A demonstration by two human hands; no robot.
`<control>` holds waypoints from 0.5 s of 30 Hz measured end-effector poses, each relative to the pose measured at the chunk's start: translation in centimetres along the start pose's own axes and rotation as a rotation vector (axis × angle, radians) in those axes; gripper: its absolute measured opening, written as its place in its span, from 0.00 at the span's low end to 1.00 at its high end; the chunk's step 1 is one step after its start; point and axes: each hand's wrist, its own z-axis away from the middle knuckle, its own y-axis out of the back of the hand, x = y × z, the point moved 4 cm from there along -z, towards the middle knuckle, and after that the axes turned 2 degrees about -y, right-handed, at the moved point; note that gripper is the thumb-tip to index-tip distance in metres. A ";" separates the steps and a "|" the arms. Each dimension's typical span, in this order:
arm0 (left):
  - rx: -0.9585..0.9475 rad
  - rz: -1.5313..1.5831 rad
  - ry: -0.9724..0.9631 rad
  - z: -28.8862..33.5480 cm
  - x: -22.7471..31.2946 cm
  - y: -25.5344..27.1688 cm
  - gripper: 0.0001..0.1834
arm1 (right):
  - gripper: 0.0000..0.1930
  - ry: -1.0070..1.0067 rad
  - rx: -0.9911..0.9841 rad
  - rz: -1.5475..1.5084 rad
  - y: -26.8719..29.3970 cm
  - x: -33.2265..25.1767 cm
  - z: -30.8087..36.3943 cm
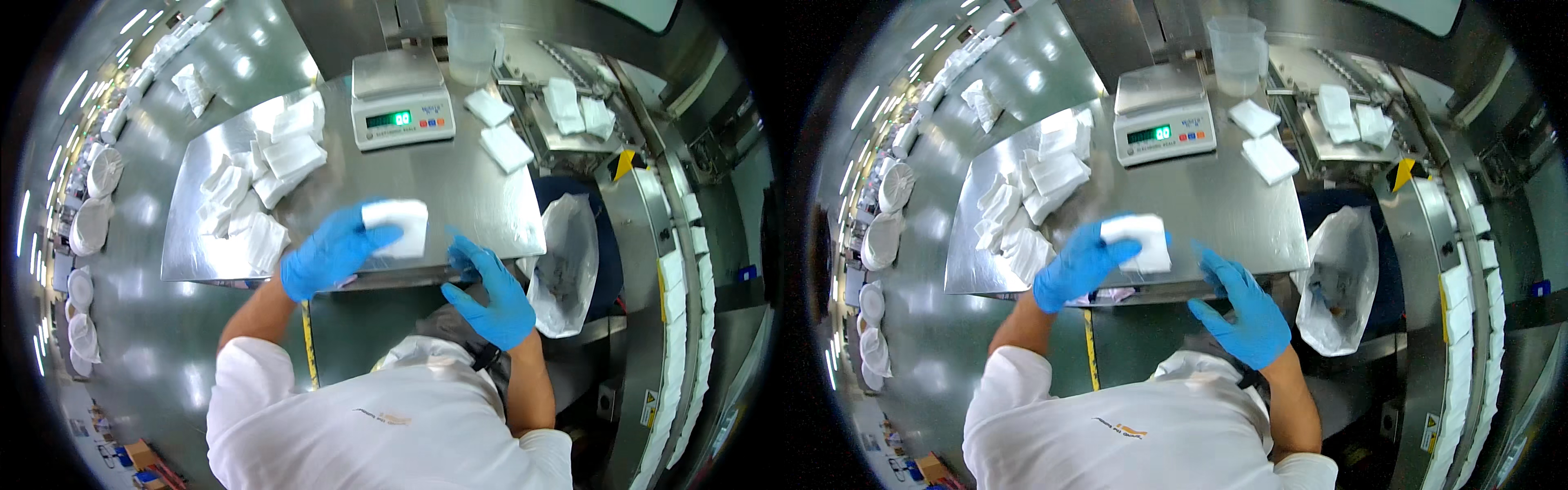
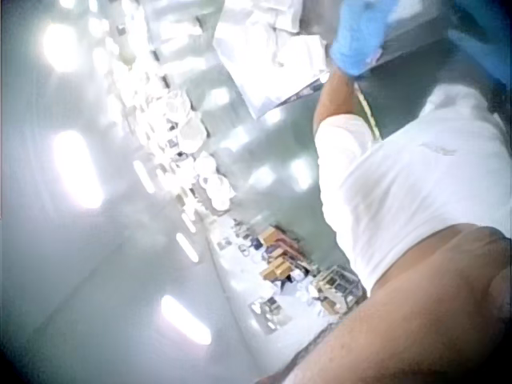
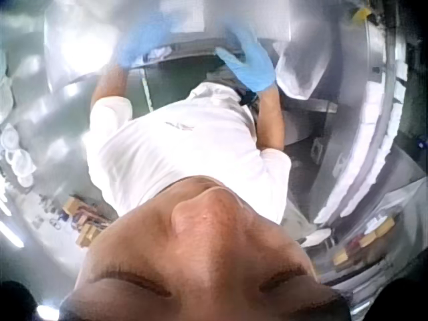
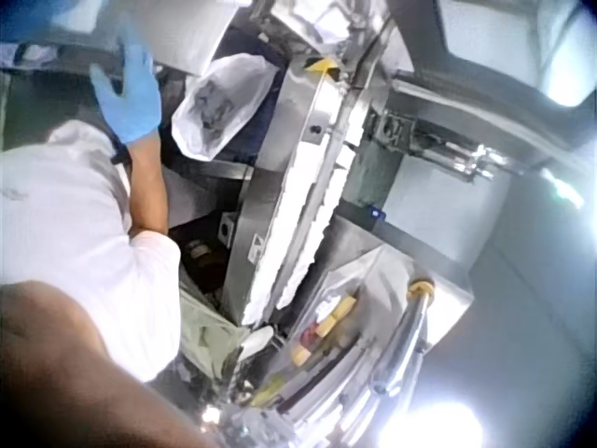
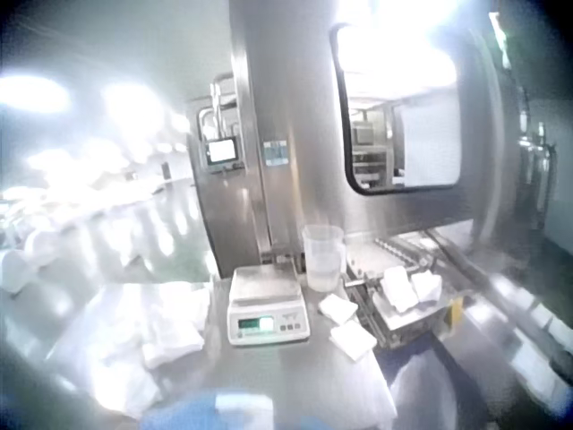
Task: The person repeatedly picks up white rectangular items, places them on a digital scale to check weight, and then moves them to a conveyor belt. The person also interacts with a touchscreen control panel on the packaging machine.
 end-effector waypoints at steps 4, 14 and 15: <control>0.085 -0.362 -0.158 -10.1 4.9 6.2 0.22 | 0.31 -0.052 0.101 -0.071 0.1 3.5 -0.1; 0.040 -1.094 -0.168 -28.9 5.8 16.2 0.36 | 0.29 -0.154 0.210 -0.117 1.5 5.3 2.4; 0.068 -1.127 -0.166 -29.7 5.3 16.9 0.36 | 0.28 -0.189 0.220 -0.145 1.6 5.5 2.7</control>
